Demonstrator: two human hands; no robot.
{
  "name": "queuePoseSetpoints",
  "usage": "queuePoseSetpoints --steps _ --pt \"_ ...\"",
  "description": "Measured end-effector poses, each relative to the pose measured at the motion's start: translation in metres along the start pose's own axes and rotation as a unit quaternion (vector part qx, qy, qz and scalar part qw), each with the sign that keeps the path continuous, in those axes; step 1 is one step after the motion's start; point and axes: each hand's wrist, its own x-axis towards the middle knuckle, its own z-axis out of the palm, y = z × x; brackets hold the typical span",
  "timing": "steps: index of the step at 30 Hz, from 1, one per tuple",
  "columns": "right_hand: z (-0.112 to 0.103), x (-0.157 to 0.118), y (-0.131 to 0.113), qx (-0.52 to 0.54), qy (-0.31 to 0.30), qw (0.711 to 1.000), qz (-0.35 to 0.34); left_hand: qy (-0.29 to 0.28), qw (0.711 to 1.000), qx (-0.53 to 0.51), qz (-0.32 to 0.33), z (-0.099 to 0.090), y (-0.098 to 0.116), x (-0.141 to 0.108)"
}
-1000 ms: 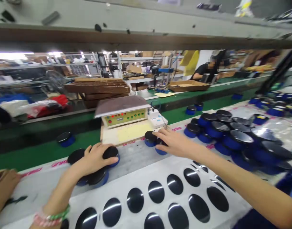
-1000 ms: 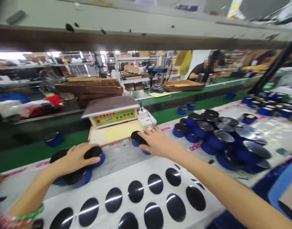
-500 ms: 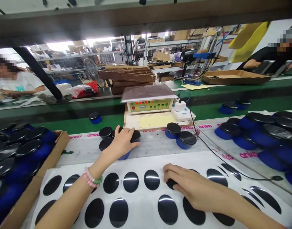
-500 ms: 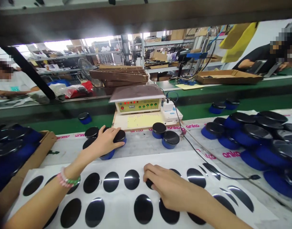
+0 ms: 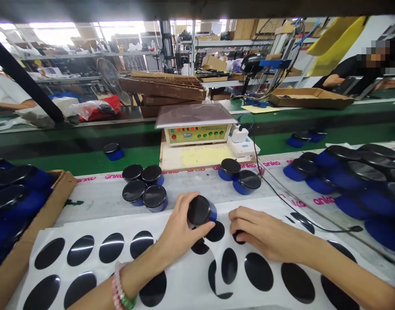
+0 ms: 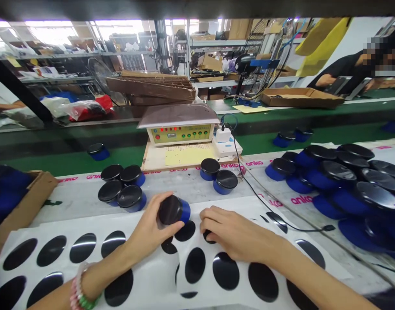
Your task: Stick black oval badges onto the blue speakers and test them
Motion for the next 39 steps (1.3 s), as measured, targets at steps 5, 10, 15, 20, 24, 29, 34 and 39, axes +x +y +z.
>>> queuePoseSetpoints --steps 5,10,15,20,24,29,34,39 --pt "0.011 0.006 -0.001 0.032 -0.007 0.999 -0.014 0.093 0.990 -0.099 0.021 -0.004 0.009 -0.006" --pt "0.013 0.007 0.002 0.057 0.019 0.998 -0.034 0.002 0.963 -0.259 -0.074 -0.004 0.023 -0.016" --pt "0.006 -0.001 0.004 0.052 -0.002 0.999 0.010 -0.098 0.928 -0.298 -0.200 0.004 0.026 -0.011" --pt "0.002 0.003 0.004 0.025 -0.024 0.999 -0.005 -0.092 0.937 -0.278 -0.191 0.006 0.023 -0.008" --pt "0.006 -0.002 0.006 -0.031 -0.012 0.998 -0.054 -0.088 0.946 -0.257 -0.174 0.007 0.021 -0.010" --pt "0.003 -0.004 0.004 -0.007 -0.022 0.999 -0.034 -0.084 0.957 -0.231 -0.156 0.009 0.019 -0.012" --pt "-0.009 0.008 -0.001 0.007 -0.064 0.998 0.004 -0.089 0.953 -0.240 -0.162 0.008 0.020 -0.010" --pt "-0.014 0.012 0.002 0.035 -0.081 0.996 -0.009 -0.085 0.952 -0.244 -0.161 0.008 0.020 -0.009"
